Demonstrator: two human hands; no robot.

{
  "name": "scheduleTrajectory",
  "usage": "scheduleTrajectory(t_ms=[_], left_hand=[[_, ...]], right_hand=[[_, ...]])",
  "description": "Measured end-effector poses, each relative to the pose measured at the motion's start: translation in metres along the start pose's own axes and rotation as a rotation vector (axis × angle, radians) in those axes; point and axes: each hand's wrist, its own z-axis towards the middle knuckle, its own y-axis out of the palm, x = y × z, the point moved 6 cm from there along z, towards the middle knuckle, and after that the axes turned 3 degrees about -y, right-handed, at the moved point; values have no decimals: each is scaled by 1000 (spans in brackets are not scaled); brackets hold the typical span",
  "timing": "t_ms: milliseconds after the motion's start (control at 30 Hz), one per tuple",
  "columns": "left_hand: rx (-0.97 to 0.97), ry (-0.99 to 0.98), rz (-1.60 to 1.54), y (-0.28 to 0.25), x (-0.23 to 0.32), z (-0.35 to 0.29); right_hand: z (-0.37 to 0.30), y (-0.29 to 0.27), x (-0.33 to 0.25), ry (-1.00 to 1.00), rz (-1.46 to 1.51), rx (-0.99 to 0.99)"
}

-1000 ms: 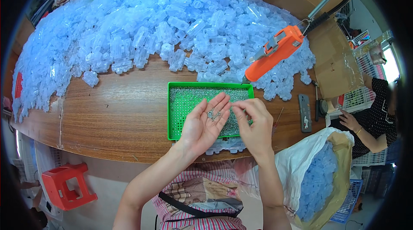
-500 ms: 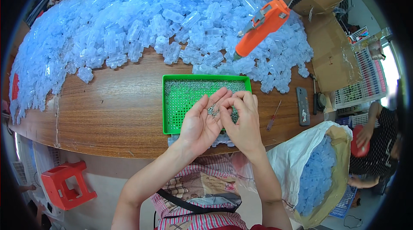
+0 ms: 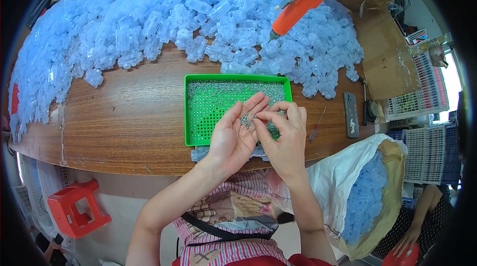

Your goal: The person assembles clear plastic housings by applying glue with a glue gun, then inserting small metal pins by hand.

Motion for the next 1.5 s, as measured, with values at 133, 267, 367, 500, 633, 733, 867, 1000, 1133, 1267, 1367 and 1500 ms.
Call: scheduleTrajectory(t_ms=[133,267,367,500,633,733,867,1000,1133,1267,1367,1500], left_hand=[[-50,-20,-47,-2,-2,1],[-70,-42,-131,-1,-2,1],[-50,-34,-111,0,-2,0],[-60,-42,-119,-1,-3,0],[-55,-38,-103,0,-3,1],[-40,-34,-80,-1,-5,2],[-33,-43,-137,-3,-5,2],[-1,-21,-104,-1,-7,2],[3,-7,-75,-3,-7,2],[150,-10,-38,-14,-1,-11],[178,87,22,-15,11,-20],[116,-55,5,9,-5,-39]], right_hand=[[2,3,7,18,92,0],[-1,7,15,42,215,6],[-3,8,16,20,201,37],[0,6,11,-58,126,44],[2,3,3,-171,32,73],[2,1,1,-202,29,88],[3,-1,-1,-228,-13,58],[-1,-6,-1,-282,-108,106],[1,-12,5,-136,25,119],[-17,-19,42,212,379,169],[-39,-34,52,264,251,161],[-74,-44,56,243,52,116]])
